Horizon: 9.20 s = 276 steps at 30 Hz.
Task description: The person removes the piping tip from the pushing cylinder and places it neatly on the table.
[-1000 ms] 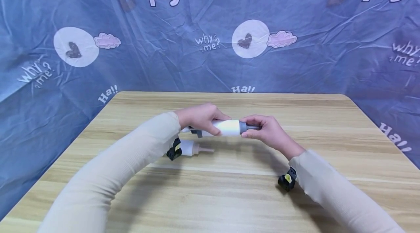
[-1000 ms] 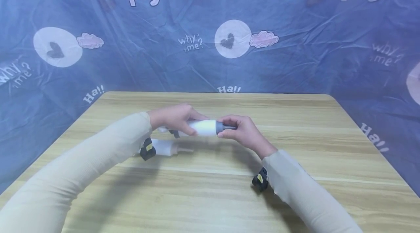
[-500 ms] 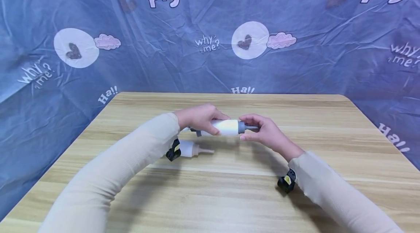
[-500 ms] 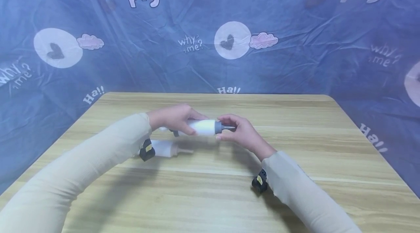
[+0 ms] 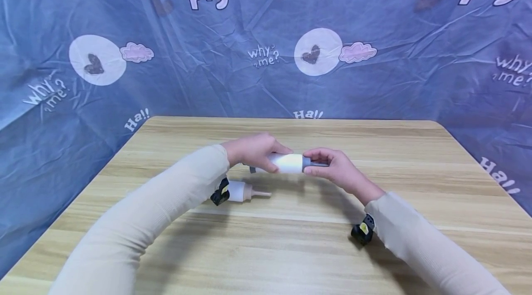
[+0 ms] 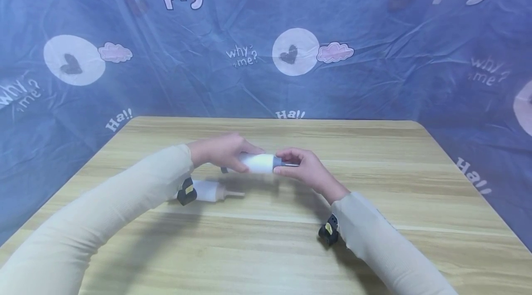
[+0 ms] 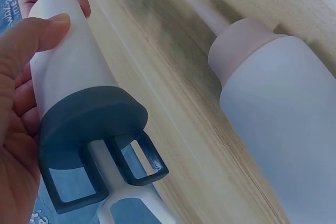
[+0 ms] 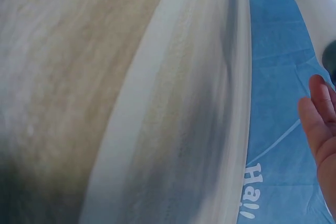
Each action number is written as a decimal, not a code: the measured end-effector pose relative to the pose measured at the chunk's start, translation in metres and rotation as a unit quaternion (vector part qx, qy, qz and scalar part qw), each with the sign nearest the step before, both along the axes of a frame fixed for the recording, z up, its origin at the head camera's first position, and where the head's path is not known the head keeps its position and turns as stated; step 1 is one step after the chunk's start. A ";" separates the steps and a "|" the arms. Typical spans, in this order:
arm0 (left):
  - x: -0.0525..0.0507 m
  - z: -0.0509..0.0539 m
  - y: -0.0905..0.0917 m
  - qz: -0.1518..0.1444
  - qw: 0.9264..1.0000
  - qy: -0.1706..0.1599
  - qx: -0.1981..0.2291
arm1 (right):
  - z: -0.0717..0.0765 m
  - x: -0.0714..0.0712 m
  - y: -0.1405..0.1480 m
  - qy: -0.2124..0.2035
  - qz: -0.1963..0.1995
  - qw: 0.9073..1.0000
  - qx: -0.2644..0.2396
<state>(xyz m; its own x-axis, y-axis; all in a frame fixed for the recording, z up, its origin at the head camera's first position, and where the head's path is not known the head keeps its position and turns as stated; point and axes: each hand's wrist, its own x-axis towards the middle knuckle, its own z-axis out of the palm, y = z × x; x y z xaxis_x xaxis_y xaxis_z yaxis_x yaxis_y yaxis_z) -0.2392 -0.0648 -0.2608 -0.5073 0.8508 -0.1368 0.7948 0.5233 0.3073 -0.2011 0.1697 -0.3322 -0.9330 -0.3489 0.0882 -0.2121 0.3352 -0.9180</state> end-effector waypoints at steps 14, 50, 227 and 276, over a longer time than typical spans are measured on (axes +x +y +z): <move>0.000 -0.002 0.000 -0.003 1.000 -0.001 -0.006 | -0.001 0.002 -0.003 -0.001 -0.006 1.000 -0.014; 0.000 -0.002 -0.002 0.002 1.000 -0.002 -0.003 | -0.004 0.007 -0.003 0.032 -0.007 0.998 -0.057; -0.013 -0.018 -0.042 0.032 0.999 0.033 -0.006 | -0.015 0.009 -0.009 0.015 -0.033 0.999 -0.030; -0.031 -0.041 -0.091 0.165 0.982 0.035 -0.087 | -0.017 0.012 -0.010 0.012 -0.025 0.999 -0.029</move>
